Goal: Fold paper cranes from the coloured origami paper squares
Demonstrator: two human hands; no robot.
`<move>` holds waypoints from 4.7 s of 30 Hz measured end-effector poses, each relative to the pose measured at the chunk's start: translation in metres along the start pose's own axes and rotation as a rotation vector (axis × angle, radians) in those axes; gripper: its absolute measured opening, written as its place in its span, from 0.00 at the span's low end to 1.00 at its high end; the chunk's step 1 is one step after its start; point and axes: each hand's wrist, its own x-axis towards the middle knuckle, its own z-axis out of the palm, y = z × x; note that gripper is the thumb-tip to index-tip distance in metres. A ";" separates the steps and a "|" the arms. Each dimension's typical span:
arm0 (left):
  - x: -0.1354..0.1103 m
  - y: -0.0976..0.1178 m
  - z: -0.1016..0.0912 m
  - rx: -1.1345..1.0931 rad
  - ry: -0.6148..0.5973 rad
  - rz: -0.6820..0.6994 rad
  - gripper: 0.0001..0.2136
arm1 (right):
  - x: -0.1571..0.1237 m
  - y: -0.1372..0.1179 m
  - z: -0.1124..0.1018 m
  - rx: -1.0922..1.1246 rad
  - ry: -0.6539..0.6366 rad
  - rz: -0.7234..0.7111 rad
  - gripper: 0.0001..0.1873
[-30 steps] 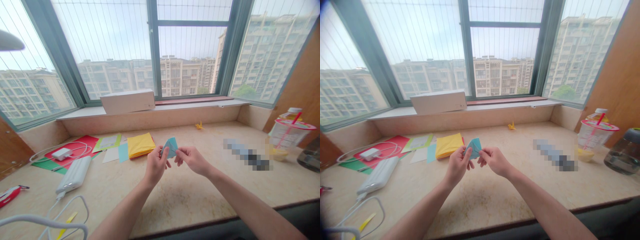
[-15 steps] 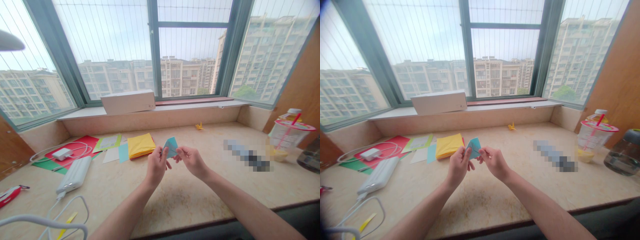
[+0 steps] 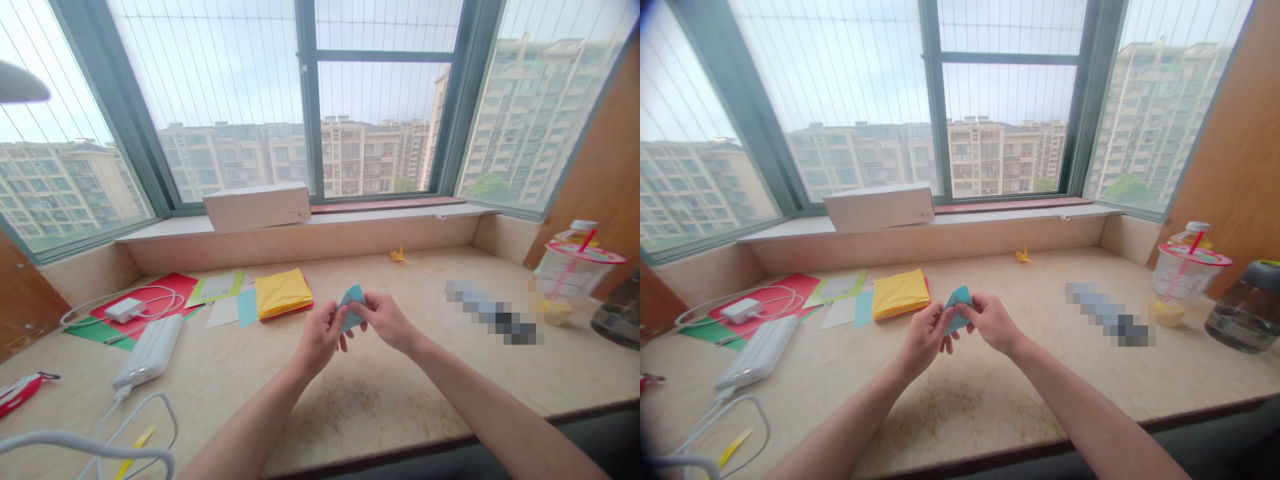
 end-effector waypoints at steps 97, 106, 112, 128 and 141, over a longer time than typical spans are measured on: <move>0.011 0.003 -0.014 -0.035 0.048 0.012 0.21 | -0.007 0.002 0.002 -0.572 0.116 -0.410 0.07; 0.011 -0.003 -0.011 -0.086 0.017 -0.006 0.26 | -0.004 0.005 0.002 -0.405 0.225 -0.138 0.14; 0.011 -0.002 -0.012 -0.133 -0.034 -0.026 0.27 | 0.001 0.001 -0.002 -0.105 0.130 0.067 0.20; 0.013 -0.007 -0.018 0.206 0.086 0.076 0.11 | -0.007 0.003 -0.004 -0.696 0.230 -0.467 0.11; 0.007 0.001 -0.014 0.261 -0.007 0.102 0.12 | -0.004 0.000 -0.004 -0.433 0.162 -0.190 0.10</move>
